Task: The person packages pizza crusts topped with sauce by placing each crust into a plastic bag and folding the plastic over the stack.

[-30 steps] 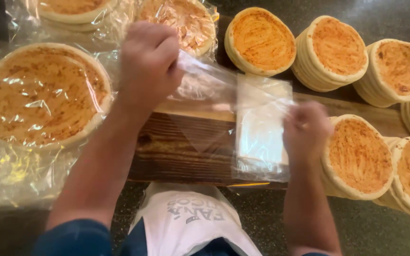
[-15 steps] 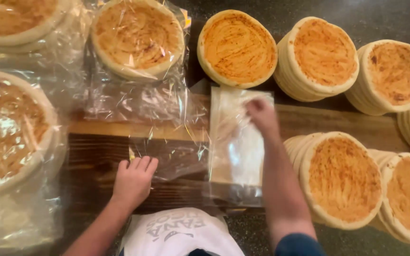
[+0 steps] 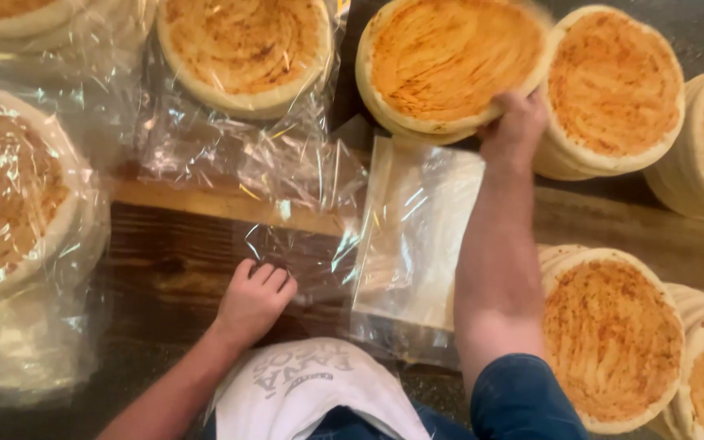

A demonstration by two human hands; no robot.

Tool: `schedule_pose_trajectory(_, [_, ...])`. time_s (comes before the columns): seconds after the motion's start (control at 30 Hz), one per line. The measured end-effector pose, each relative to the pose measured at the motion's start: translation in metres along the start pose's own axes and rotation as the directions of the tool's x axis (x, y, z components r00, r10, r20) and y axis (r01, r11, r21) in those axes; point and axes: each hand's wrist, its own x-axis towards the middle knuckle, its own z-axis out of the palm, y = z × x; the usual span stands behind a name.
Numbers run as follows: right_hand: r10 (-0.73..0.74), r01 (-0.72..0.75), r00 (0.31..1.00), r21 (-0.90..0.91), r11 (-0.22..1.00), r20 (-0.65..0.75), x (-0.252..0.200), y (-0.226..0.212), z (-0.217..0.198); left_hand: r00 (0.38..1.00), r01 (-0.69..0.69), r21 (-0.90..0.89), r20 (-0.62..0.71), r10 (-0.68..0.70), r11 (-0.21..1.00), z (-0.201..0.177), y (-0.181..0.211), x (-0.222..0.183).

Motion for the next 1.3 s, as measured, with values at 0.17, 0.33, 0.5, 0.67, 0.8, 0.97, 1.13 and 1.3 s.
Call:
schedule_pose_trajectory(0.17, [-0.723,0.782,0.463,0.149,0.606,0.512,-0.090,-0.079,-0.041,0.998,-0.045,-0.067,-0.037,0.042,0.997,-0.007,0.004,0.010])
schedule_pose_trajectory(0.33, [-0.710,0.719,0.694,-0.064,0.693,0.119,-0.286,-0.147,-0.049,0.977,-0.127,-0.185,-0.195,0.090,0.974,0.023,0.015,0.008])
schedule_pose_trajectory(0.5, [-0.641,0.534,0.765,-0.494,0.686,-0.062,-0.341,-0.091,-0.229,0.941,0.327,-0.594,0.273,-0.198,0.735,0.035,0.001,0.004])
schedule_pose_trajectory(0.67, [-0.303,0.292,0.940,-0.089,0.952,-0.156,-0.424,0.001,-0.227,0.794,0.593,-0.712,0.594,-0.129,0.376,-0.006,-0.022,0.021])
schedule_pose_trajectory(0.8, [0.037,0.012,0.979,0.236,0.972,-0.201,-0.430,0.106,-0.269,0.762,0.645,-0.762,0.636,-0.123,0.058,-0.059,-0.034,0.030])
schedule_pose_trajectory(0.97, [0.203,-0.186,0.975,0.169,0.968,-0.095,-0.456,0.134,-0.192,0.813,0.582,-0.767,0.536,-0.228,0.270,0.029,-0.064,0.020])
schedule_pose_trajectory(1.13, [-0.310,0.381,0.911,-0.844,0.377,0.273,-0.430,0.085,-0.145,0.983,0.180,-0.547,0.068,-0.171,0.817,0.024,-0.063,0.008])
schedule_pose_trajectory(1.3, [-0.322,0.814,0.549,-0.580,-0.002,0.771,-0.332,0.105,-0.014,0.975,0.120,-0.387,-0.127,-0.182,0.914,-0.002,-0.055,-0.002])
